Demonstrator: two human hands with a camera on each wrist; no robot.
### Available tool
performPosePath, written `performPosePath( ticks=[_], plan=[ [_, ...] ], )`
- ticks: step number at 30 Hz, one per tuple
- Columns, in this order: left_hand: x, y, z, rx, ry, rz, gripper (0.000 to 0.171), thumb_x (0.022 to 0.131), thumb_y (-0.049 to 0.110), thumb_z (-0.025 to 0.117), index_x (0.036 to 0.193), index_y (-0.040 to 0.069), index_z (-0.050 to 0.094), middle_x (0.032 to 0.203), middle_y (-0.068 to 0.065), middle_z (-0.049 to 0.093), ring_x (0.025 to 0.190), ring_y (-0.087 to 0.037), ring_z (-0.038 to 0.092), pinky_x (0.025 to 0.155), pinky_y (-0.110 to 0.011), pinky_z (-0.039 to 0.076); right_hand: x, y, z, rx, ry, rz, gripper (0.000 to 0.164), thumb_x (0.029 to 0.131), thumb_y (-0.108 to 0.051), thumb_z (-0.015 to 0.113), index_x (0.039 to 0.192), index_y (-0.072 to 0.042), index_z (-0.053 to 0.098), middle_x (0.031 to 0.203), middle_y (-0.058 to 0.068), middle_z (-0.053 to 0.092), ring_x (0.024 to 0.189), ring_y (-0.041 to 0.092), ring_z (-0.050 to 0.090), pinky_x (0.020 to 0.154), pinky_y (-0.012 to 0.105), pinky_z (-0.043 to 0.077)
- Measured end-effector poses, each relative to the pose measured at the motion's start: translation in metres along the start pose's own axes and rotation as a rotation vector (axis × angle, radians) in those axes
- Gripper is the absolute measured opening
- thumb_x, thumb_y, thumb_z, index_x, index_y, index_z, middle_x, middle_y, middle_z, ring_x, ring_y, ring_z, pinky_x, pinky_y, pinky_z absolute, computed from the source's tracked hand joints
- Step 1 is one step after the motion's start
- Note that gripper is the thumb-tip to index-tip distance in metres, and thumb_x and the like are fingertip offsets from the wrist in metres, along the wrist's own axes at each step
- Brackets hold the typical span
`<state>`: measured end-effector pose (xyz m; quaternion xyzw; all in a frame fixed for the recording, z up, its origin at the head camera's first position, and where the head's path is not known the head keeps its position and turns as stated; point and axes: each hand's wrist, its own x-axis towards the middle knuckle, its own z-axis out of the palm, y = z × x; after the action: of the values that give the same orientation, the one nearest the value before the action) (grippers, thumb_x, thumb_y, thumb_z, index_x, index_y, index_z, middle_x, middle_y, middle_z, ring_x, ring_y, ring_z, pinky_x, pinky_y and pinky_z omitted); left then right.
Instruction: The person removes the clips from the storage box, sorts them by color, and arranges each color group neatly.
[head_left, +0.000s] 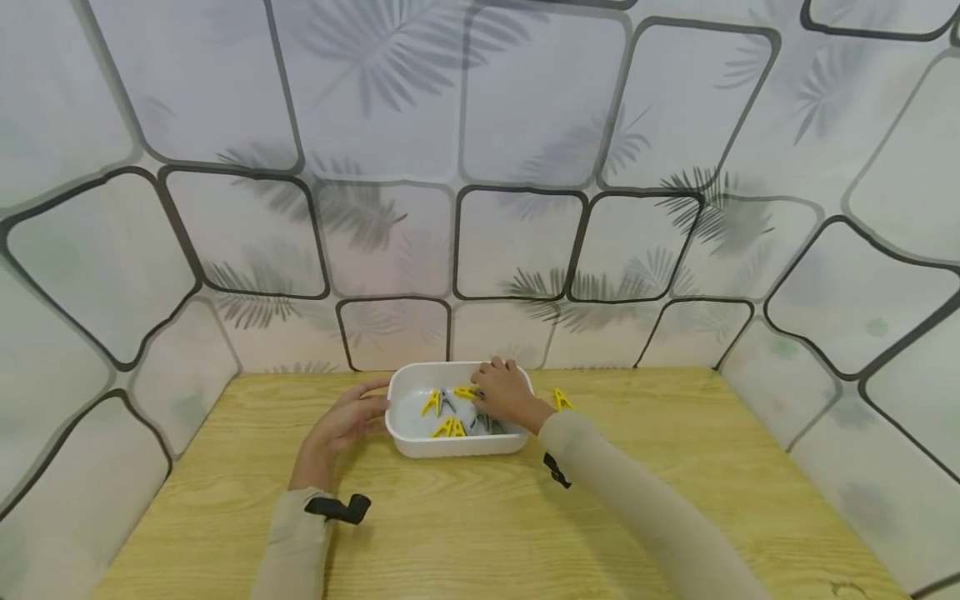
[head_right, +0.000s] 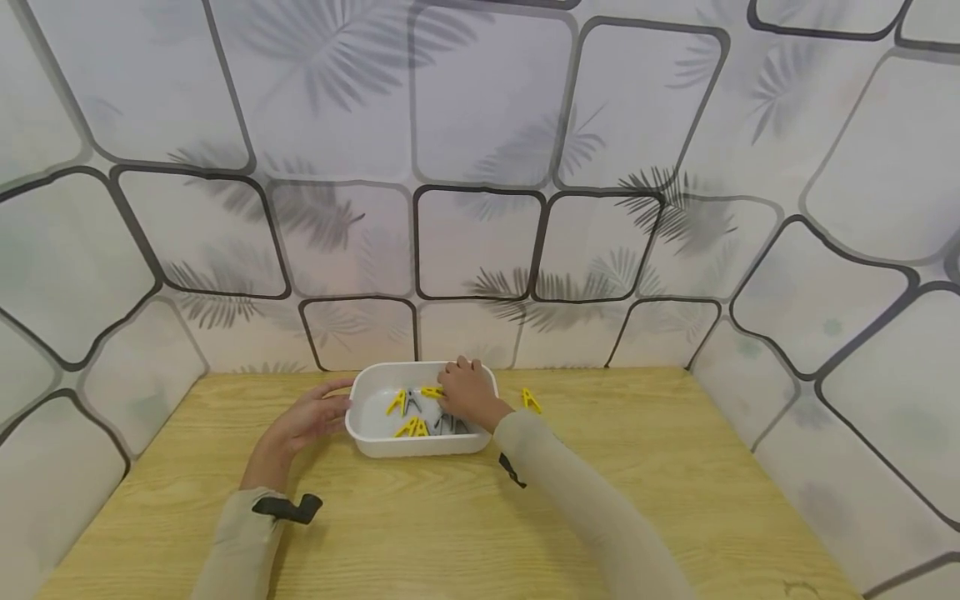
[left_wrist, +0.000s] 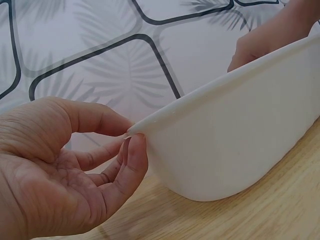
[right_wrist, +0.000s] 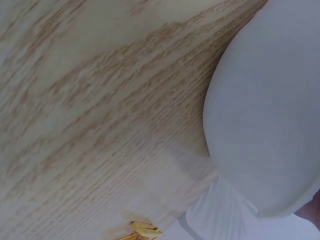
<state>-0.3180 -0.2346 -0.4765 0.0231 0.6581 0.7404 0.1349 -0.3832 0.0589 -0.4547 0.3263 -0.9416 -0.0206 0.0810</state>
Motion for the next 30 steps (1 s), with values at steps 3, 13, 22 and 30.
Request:
performPosePath(
  ticks=[3, 13, 22, 30],
  plan=[
    [-0.001, 0.000, 0.001, 0.000, 0.006, -0.006, 0.062, 0.101, 0.005, 0.056, 0.156, -0.002, 0.028, 0.121, -0.004, 0.067, 0.100, -0.009, 0.066, 0.083, -0.028, 0.057, 0.001, 0.000, 0.002, 0.015, -0.021, 0.010, 0.030, 0.098, -0.033, 0.068, 0.122, -0.015, 0.071, 0.123, 0.005, 0.068, 0.111, 0.026, 0.056, 0.097, 0.050, 0.045],
    [0.000, 0.000, 0.000, -0.005, 0.025, -0.017, 0.059, 0.100, 0.003, 0.055, 0.155, -0.002, 0.032, 0.126, -0.011, 0.066, 0.102, -0.013, 0.067, 0.083, -0.029, 0.058, 0.003, -0.003, 0.001, -0.013, -0.078, 0.044, 0.035, 0.099, -0.040, 0.065, 0.125, -0.017, 0.071, 0.125, 0.003, 0.067, 0.113, 0.024, 0.057, 0.097, 0.048, 0.044],
    [0.001, 0.001, -0.001, -0.002, 0.018, -0.005, 0.060, 0.100, 0.004, 0.056, 0.155, -0.002, 0.032, 0.124, -0.008, 0.066, 0.100, -0.011, 0.067, 0.083, -0.028, 0.058, 0.007, -0.005, 0.002, 0.030, -0.073, 0.042, 0.029, 0.098, -0.034, 0.067, 0.122, -0.018, 0.073, 0.120, 0.003, 0.068, 0.112, 0.024, 0.058, 0.099, 0.048, 0.045],
    [0.000, 0.002, 0.001, -0.021, -0.006, -0.008, 0.062, 0.102, 0.003, 0.053, 0.157, -0.004, 0.026, 0.119, -0.005, 0.067, 0.099, -0.010, 0.067, 0.081, -0.026, 0.058, 0.008, -0.012, 0.002, 0.165, -0.065, -0.004, 0.023, 0.094, -0.017, 0.070, 0.116, -0.012, 0.076, 0.111, 0.007, 0.069, 0.106, 0.028, 0.057, 0.097, 0.053, 0.039]
  ],
)
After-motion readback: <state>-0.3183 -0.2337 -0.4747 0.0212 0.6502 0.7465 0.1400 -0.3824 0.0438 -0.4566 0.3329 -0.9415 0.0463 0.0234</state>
